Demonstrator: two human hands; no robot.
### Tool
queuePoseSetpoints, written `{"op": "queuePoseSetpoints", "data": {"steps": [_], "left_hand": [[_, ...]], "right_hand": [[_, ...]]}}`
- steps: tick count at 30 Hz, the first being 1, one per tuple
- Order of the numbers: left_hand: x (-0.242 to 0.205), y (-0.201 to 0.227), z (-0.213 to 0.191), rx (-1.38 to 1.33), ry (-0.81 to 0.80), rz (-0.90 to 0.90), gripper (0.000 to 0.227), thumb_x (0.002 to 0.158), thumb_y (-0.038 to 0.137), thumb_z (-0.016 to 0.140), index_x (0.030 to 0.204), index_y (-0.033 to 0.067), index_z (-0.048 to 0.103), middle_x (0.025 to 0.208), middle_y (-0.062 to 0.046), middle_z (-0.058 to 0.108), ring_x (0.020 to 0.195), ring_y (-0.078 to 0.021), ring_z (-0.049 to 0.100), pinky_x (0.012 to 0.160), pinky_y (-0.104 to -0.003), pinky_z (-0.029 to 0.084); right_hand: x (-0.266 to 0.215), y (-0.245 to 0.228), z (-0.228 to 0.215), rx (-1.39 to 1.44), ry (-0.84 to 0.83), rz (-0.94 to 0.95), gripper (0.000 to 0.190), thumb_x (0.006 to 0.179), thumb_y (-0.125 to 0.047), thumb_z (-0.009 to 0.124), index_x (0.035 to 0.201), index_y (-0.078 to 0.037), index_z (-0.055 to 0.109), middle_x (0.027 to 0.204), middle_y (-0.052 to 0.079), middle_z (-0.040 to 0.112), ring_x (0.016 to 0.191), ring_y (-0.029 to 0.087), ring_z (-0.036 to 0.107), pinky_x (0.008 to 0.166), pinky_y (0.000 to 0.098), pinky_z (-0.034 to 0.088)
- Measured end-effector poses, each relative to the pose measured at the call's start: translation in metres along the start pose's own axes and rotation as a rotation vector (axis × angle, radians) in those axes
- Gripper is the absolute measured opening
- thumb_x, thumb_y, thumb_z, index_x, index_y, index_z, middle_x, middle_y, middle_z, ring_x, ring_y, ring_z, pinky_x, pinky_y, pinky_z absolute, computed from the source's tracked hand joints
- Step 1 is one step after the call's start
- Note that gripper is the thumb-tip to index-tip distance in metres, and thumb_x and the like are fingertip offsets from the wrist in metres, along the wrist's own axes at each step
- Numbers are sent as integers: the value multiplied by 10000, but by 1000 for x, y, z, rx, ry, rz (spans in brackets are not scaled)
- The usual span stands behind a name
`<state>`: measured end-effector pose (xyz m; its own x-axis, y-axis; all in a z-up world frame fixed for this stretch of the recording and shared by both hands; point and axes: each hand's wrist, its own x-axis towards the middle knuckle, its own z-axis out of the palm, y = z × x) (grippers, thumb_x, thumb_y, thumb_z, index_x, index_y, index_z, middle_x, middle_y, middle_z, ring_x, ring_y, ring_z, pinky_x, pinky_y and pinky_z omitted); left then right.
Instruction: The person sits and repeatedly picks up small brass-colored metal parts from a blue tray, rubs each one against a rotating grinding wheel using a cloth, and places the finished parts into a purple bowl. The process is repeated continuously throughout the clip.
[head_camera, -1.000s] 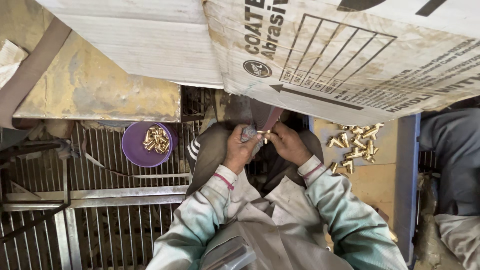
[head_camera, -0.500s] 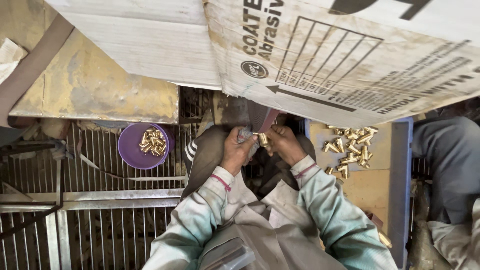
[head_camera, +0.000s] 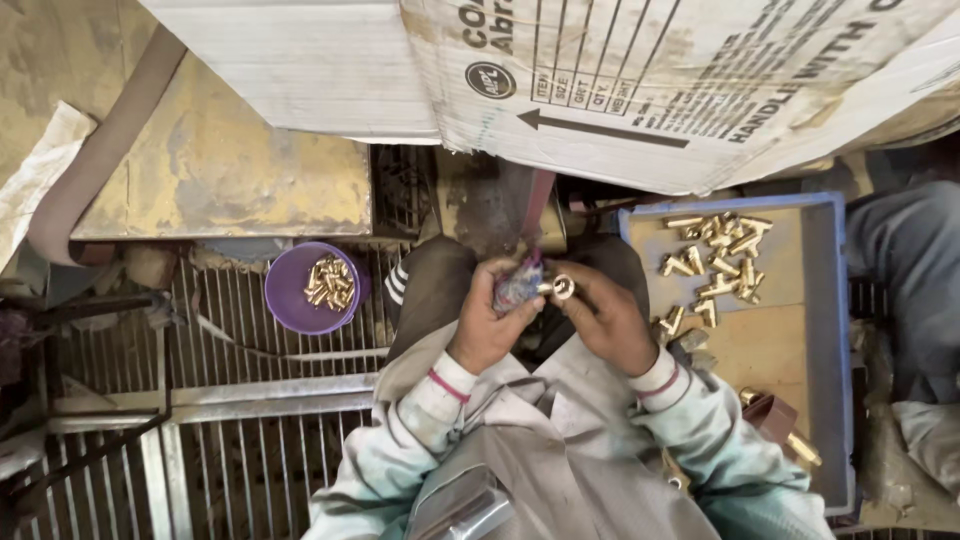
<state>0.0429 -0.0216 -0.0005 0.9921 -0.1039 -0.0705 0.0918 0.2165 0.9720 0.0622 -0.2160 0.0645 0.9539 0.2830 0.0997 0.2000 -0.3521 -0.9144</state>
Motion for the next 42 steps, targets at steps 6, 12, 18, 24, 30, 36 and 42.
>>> {"op": "queuePoseSetpoints", "data": {"steps": [6,12,18,24,30,36,42], "left_hand": [[-4,35,-3,160,-54,157,554,920,147,788,1362,-4,489,1251,-79,618,1142,-131,613,975,-295,515],[-9,15,-4,-15,-50,-31,324,940,117,779,1202,6,624,1050,-29,696,947,-80,636,838,-256,547],[-4,-9,-2,-263,87,-212,265,953,111,749,1167,5,635,1006,-17,707,882,-72,633,783,-245,538],[21,-18,-1,-325,92,-255,313,964,127,715,1223,10,583,1060,-33,692,917,-70,648,808,-239,544],[47,-26,-13,-234,119,-420,334,917,151,709,1190,52,544,928,-25,637,692,-91,557,557,-266,459],[60,-41,-14,-271,128,-281,282,965,103,726,1195,13,591,989,-37,672,809,-65,604,677,-227,515],[62,-53,-14,-244,194,-434,290,913,120,714,1159,47,579,895,-41,664,682,-111,589,518,-285,488]], "right_hand": [[-19,10,4,238,-28,46,377,995,-77,664,1352,12,580,1161,95,704,1003,155,689,861,291,573],[-35,58,8,821,-141,622,382,1179,-222,541,1202,147,636,956,221,653,800,256,641,690,400,541],[-19,19,11,-74,-2,-34,364,962,-30,604,1315,59,613,1325,216,648,1213,302,647,995,390,525],[20,14,11,-443,24,-285,399,829,94,681,1221,30,641,1302,202,657,1172,355,670,979,401,564],[39,50,14,-602,-4,-403,410,819,74,688,1222,16,647,1280,164,675,1102,308,692,903,372,582],[52,73,19,-649,-3,-416,386,846,36,669,1228,-6,648,1256,159,686,1068,302,695,876,372,579],[54,90,24,-599,-58,-323,378,858,21,652,1234,23,611,1209,193,678,1055,345,683,879,405,576]]}}
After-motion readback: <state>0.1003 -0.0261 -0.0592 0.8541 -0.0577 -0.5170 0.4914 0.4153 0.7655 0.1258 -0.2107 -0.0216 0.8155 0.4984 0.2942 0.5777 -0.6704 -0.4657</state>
